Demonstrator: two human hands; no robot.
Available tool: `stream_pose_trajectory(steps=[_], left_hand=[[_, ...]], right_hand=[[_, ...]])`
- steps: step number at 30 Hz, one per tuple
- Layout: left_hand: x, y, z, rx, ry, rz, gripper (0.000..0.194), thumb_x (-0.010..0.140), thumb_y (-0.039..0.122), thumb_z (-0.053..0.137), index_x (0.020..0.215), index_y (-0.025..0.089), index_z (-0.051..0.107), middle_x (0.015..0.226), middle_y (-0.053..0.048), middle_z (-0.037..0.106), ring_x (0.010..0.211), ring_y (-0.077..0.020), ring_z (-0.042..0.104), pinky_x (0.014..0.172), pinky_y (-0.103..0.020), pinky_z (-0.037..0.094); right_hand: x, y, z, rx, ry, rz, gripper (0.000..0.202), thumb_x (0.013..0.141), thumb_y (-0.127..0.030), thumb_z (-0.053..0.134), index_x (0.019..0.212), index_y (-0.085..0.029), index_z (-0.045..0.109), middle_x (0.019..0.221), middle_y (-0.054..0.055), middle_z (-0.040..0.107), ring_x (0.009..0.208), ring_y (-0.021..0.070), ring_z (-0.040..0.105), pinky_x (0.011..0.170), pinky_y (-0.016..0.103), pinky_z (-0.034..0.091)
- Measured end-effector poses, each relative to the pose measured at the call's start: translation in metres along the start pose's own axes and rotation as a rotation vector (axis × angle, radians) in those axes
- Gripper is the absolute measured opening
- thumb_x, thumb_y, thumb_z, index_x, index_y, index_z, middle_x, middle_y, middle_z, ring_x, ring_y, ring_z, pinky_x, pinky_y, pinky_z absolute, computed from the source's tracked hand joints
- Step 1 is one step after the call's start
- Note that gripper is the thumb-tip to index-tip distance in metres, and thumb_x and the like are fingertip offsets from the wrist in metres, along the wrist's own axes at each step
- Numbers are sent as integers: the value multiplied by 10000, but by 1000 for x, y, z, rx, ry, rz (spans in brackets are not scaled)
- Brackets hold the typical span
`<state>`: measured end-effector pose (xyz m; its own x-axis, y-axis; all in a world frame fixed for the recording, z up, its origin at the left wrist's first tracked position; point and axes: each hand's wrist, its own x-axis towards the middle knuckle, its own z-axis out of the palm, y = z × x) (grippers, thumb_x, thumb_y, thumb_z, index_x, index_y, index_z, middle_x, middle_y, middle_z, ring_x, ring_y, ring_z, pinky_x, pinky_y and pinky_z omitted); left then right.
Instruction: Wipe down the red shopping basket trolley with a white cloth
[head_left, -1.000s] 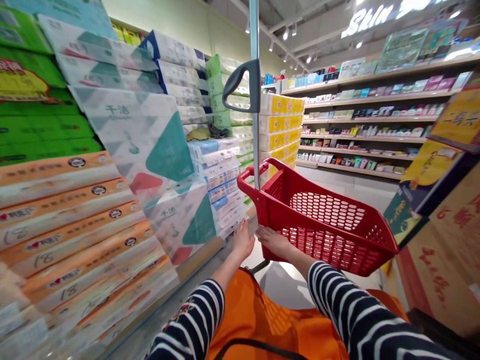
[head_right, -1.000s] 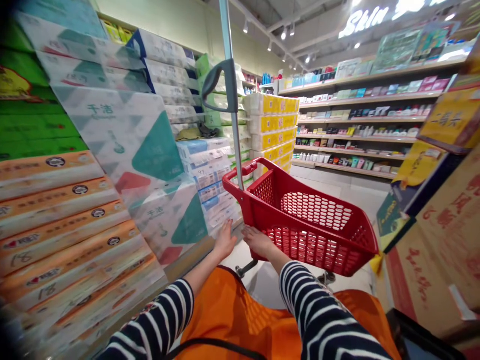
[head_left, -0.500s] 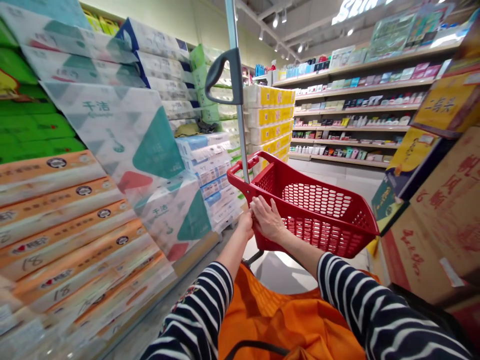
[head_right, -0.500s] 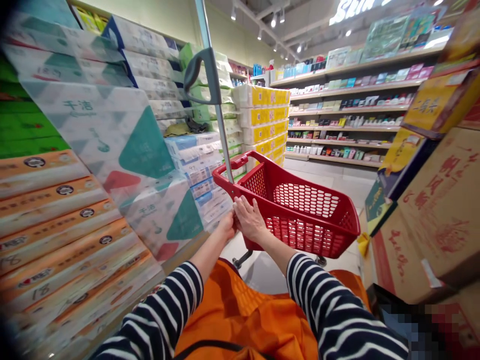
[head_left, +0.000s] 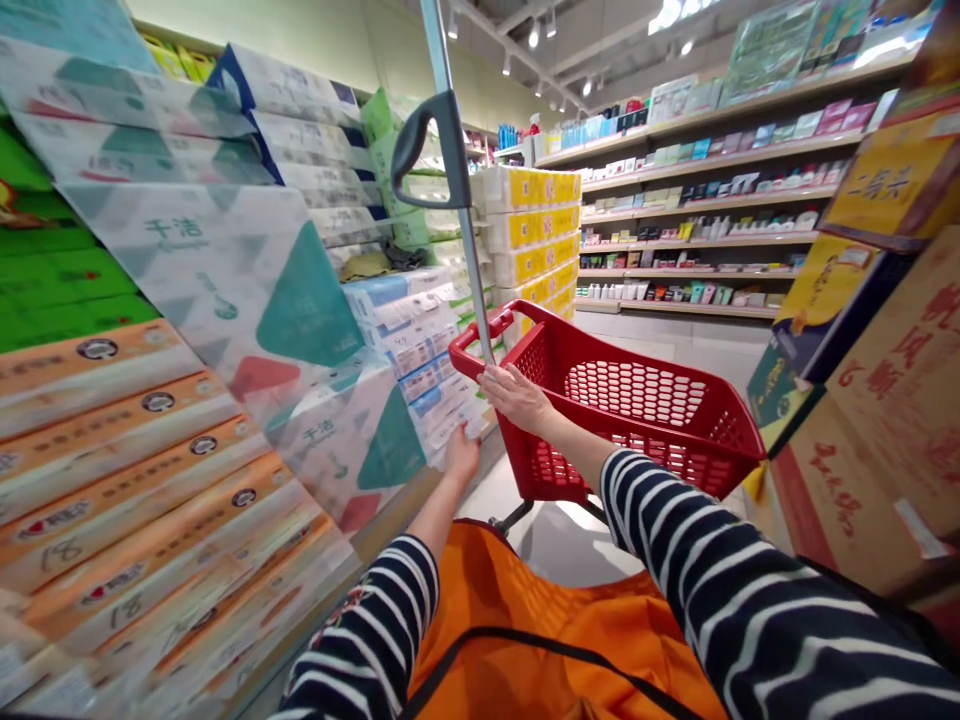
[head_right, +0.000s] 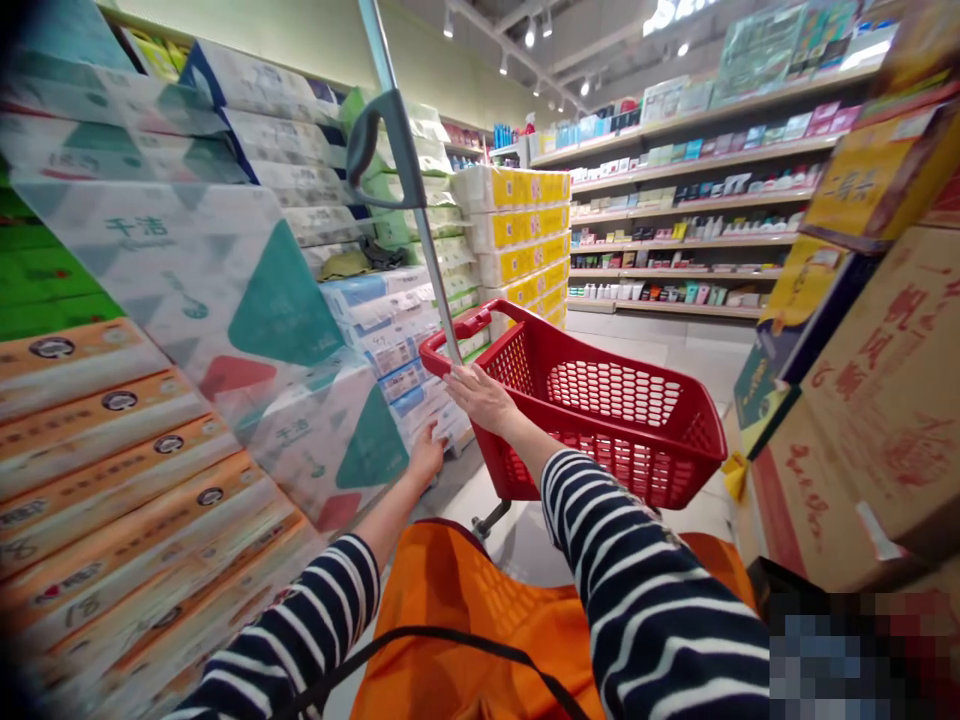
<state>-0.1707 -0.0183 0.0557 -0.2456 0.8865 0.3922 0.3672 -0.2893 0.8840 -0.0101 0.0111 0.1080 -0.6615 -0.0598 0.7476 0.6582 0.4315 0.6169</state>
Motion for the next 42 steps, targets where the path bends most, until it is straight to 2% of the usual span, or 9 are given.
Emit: stream_pose_trajectory(steps=[4, 7, 16, 25, 28, 31, 35, 38, 42], left_hand=[[-17, -18, 8, 607, -151, 159, 612, 736, 87, 483, 1336, 58, 366, 1416, -170, 310, 1317, -247, 266, 1080, -367, 215], [-26, -17, 15, 829, -229, 207, 629, 766, 121, 465, 1375, 70, 314, 1447, -156, 252, 1322, -260, 250, 1076, -388, 222], [-33, -4, 28, 931, -171, 291, 634, 776, 148, 439, 1389, 100, 285, 1472, -154, 182, 1351, -284, 156, 1073, -480, 166], [-68, -12, 57, 969, -348, 370, 629, 756, 123, 430, 1376, 93, 330, 1460, -154, 213, 1352, -280, 163, 1085, -507, 113], [-64, -11, 61, 811, -289, 356, 664, 714, 61, 457, 1367, 103, 344, 1456, -154, 228, 1348, -273, 182, 1097, -483, 106], [-55, 2, 66, 319, -197, 349, 697, 669, 11, 479, 1348, 116, 357, 1430, -139, 298, 1322, -229, 264, 1097, -385, 196], [-50, 27, 75, -404, -375, 11, 460, 631, 47, 583, 1081, 132, 544, 1030, -93, 622, 953, -218, 587, 871, -344, 455], [-55, 40, 81, -701, -406, -251, 193, 655, 74, 589, 839, 124, 556, 716, -29, 610, 651, -147, 592, 674, -277, 488], [-64, 48, 83, -851, -388, -461, 73, 743, 92, 480, 755, 129, 542, 601, -5, 554, 542, -109, 541, 611, -240, 471]], right_hand=[[-48, -34, 22, 111, -231, -41, 263, 890, -145, 444, 1073, -117, 630, 1263, 87, 517, 1225, 264, 424, 1013, 438, 387], [-79, -51, 24, 196, -369, -28, 228, 880, -185, 484, 1027, -141, 651, 1209, 95, 555, 1186, 237, 471, 1000, 418, 401], [-60, 5, -30, 41, -30, 189, 359, 914, -167, 407, 1250, -212, 522, 1373, 54, 405, 1343, 225, 237, 1102, 493, 195], [-151, -47, 7, 199, -225, 114, 249, 870, -127, 456, 1039, -104, 637, 1189, 110, 562, 1250, 245, 396, 1030, 451, 369], [-143, -51, -2, 318, -225, 152, 262, 877, -147, 436, 1044, -105, 634, 1208, 117, 547, 1233, 236, 418, 1021, 424, 386], [-121, -47, -25, 477, -100, 378, 314, 874, -150, 395, 1115, -114, 594, 1252, 117, 514, 1183, 197, 472, 997, 353, 419], [-97, -36, -53, 639, 55, 579, 379, 844, -161, 407, 1203, -123, 521, 1192, 109, 552, 1092, 146, 536, 939, 283, 461], [-93, -27, -60, 436, 124, 623, 304, 850, -170, 436, 1106, -147, 600, 1251, 116, 511, 1145, 183, 490, 964, 337, 431], [-107, -34, -57, 192, -67, 451, 370, 823, -151, 468, 1170, -191, 588, 1348, 76, 432, 1295, 236, 315, 1069, 452, 267]])
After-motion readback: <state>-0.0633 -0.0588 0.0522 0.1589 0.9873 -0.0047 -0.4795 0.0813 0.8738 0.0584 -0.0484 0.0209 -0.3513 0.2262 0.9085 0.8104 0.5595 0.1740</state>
